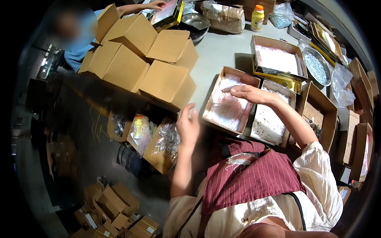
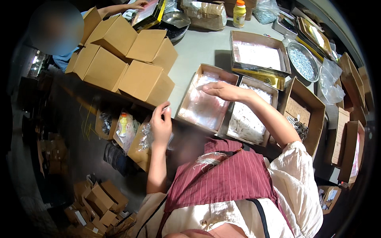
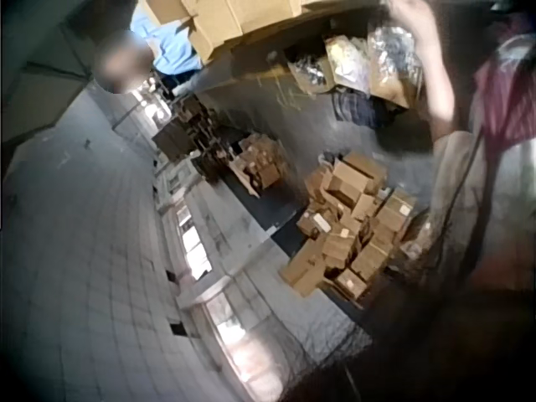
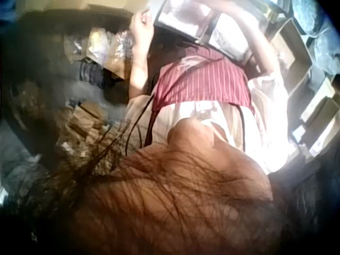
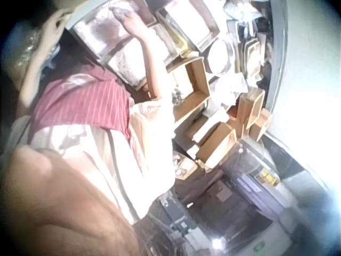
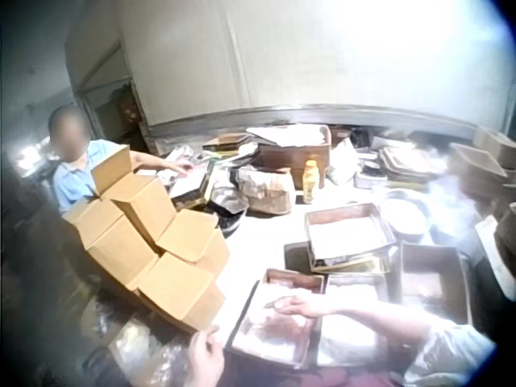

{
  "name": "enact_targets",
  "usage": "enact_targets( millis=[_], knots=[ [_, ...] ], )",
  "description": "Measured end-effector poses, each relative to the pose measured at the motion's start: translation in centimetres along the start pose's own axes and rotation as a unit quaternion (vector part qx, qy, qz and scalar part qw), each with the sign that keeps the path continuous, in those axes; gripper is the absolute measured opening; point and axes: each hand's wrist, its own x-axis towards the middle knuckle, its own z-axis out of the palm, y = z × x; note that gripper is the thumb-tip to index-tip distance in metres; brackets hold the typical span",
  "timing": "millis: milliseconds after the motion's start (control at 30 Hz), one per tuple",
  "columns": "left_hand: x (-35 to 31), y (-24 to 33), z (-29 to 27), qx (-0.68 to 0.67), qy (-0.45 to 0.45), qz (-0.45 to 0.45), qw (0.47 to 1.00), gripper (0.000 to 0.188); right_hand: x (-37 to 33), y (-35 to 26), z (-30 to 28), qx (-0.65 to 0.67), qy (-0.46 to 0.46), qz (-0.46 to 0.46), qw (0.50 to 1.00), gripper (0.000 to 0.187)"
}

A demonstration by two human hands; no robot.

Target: The person repeatedly picks small white plastic pieces and metal clips from boxes on a table, places them into small clear plastic bags, and sets the bags aside. The workspace contains multiple cardboard boxes, plastic bags, and containers of small parts.

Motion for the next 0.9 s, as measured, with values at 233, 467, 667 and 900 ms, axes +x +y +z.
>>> enact_targets(
  millis=[233, 467, 667, 900],
  knots=[
    [3.3, 7.4, 6.0, -0.417, -0.276, -0.123, 0.857, 0.033, -7.6, -3.1, -0.2, 0.08, -0.01, -0.049, 0.996, 0.083],
    [2.9, 8.1, 7.2, -0.252, -0.246, -0.044, 0.935, 0.022, -13.3, 2.1, 0.9, -0.222, 0.167, 0.104, 0.955, 0.058],
    [3.4, 4.9, 6.7, -0.164, -0.183, -0.023, 0.969, 0.011, -15.4, 8.2, 8.7, -0.456, 0.084, 0.124, 0.877, 0.029],
    [3.5, 8.8, 3.9, -0.023, -0.08, 0.009, 0.996, 0.02, -17.1, 4.9, 4.7, -0.306, 0.215, 0.056, 0.926, 0.016]
  ],
)
